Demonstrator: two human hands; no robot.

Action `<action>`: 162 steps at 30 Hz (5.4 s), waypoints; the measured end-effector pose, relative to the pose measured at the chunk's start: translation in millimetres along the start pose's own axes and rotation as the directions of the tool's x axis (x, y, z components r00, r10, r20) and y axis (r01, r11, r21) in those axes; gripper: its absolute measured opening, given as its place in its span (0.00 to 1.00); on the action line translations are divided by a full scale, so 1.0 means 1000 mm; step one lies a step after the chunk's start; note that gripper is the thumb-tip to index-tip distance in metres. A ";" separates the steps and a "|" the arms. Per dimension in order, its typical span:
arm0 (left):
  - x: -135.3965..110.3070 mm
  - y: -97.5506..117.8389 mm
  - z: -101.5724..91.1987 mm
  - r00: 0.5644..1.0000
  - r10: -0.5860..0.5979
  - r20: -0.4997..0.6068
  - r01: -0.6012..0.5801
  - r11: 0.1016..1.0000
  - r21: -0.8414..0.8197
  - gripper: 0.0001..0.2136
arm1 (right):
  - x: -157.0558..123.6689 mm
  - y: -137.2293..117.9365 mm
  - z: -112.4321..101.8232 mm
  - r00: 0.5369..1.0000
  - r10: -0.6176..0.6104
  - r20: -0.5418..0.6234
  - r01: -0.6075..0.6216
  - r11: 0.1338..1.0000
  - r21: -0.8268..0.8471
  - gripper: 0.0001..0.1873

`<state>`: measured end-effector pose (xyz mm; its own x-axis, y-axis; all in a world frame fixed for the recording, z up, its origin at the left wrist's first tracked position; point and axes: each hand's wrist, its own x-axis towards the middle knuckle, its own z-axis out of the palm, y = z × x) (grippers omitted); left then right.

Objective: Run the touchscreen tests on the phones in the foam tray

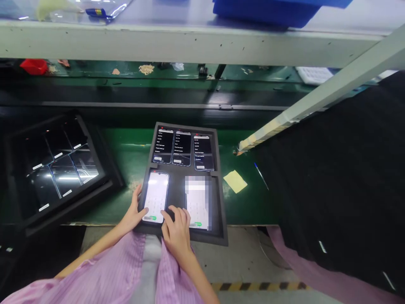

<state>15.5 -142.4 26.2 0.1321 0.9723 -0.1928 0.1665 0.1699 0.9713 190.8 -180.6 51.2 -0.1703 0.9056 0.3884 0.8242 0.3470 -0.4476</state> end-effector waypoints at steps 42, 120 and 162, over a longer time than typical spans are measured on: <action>-0.001 -0.003 -0.006 0.994 0.022 0.108 -0.023 1.000 0.002 0.39 | 0.001 -0.011 0.001 0.999 0.011 0.044 -0.008 0.996 -0.087 0.14; -0.001 -0.009 -0.006 0.993 0.116 -0.001 -0.112 0.965 0.236 0.36 | -0.004 0.009 -0.016 0.994 0.001 -0.106 -0.011 0.995 -0.094 0.17; 0.007 0.053 0.075 0.640 0.397 0.657 -0.748 0.128 0.651 0.15 | -0.037 0.074 -0.054 0.953 0.233 -0.196 -0.272 0.941 -0.203 0.17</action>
<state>98.3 -138.8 65.6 0.7931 0.5848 0.1704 0.5590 -0.8099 0.1778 287.2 -201.5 47.6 0.1357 0.8954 0.4241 0.9311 0.0311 -0.3635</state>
